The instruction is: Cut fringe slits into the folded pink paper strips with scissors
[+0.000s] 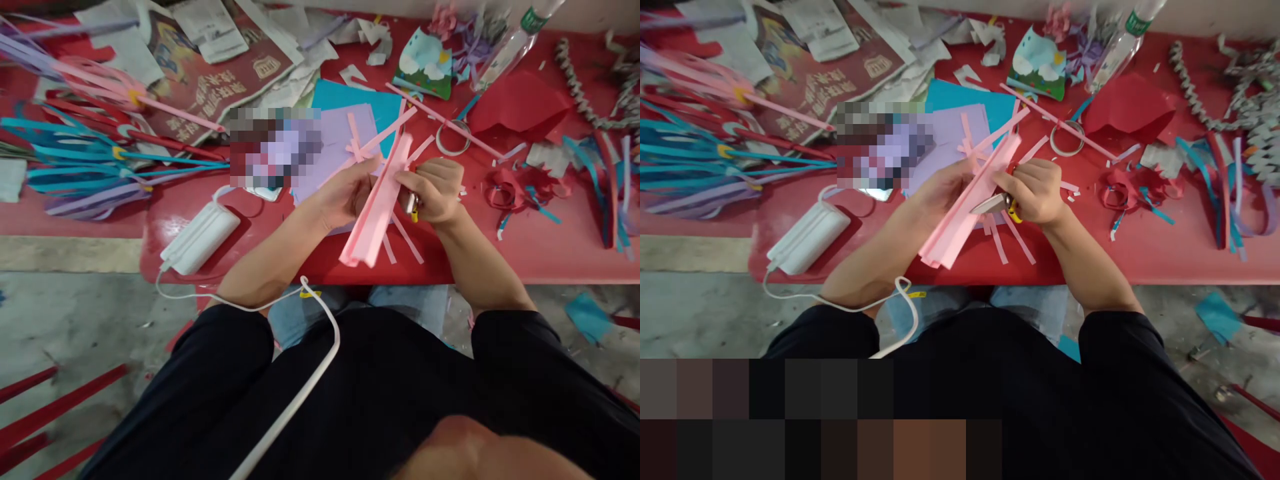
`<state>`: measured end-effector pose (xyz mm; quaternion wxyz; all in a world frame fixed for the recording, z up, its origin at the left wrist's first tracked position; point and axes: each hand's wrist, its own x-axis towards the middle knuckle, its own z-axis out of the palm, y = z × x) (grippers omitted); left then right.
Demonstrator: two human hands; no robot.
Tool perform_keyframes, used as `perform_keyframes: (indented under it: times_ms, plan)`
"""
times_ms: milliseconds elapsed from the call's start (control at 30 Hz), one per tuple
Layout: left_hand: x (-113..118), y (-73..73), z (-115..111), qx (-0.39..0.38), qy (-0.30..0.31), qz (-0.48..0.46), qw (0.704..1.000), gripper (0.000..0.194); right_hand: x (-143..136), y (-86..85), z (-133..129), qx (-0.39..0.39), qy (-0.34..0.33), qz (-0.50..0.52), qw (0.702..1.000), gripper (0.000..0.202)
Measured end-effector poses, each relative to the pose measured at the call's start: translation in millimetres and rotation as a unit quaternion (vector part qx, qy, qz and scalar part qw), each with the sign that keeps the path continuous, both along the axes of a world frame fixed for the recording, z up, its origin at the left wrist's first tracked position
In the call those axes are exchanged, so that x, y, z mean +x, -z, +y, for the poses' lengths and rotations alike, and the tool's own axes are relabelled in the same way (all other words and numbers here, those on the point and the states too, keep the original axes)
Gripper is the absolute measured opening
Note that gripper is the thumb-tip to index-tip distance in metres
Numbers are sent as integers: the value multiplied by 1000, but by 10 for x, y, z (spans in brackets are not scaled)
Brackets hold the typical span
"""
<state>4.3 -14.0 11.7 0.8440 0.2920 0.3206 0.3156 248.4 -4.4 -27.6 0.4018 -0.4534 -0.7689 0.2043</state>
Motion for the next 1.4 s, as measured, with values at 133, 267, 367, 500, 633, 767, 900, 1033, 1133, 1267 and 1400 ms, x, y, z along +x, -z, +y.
perform_keyframes:
  times_ms: [133, 267, 367, 500, 633, 767, 900, 1033, 1133, 1267, 1400]
  plan:
    - [-24, -43, -50, -14, -12, -36, 999, 13, -57, -9, -38, 93, -15, -53, 994, 47]
    - [-75, -8, 51, 58, -70, -69, 993, 21, -193, -12, -70, 69, 20, 63, 995, 75]
    - [-122, 11, 155, 114, -138, -58, 982, 25, -373, -66, -120, -32, 28, 218, 975, 95]
    - [-184, -20, 231, 143, -189, -11, 972, 26, -534, -172, -180, -178, -11, 302, 936, 73]
    - [-184, -22, 239, 160, -213, 41, 963, 21, -543, -208, -218, -216, -41, 296, 929, 68]
    - [-118, 85, 204, 172, -161, 84, 968, 30, -535, -184, -244, -182, -30, 278, 943, 62]
    - [-56, 171, 155, 189, -66, 87, 976, 45, -532, -164, -237, -122, -4, 250, 960, 58]
    - [-53, 167, 163, 189, -48, 138, 971, 43, -518, -182, -222, -115, 12, 247, 962, 59]
    - [-69, 180, 198, 205, -62, 133, 968, 47, -512, -208, -219, -133, 6, 270, 954, 61]
    - [-92, 214, 235, 229, -112, 101, 962, 50, -524, -239, -242, -209, -17, 257, 943, 67]
    - [-157, 166, 272, 246, -161, 86, 952, 46, -554, -283, -326, -293, -60, 247, 922, 85]
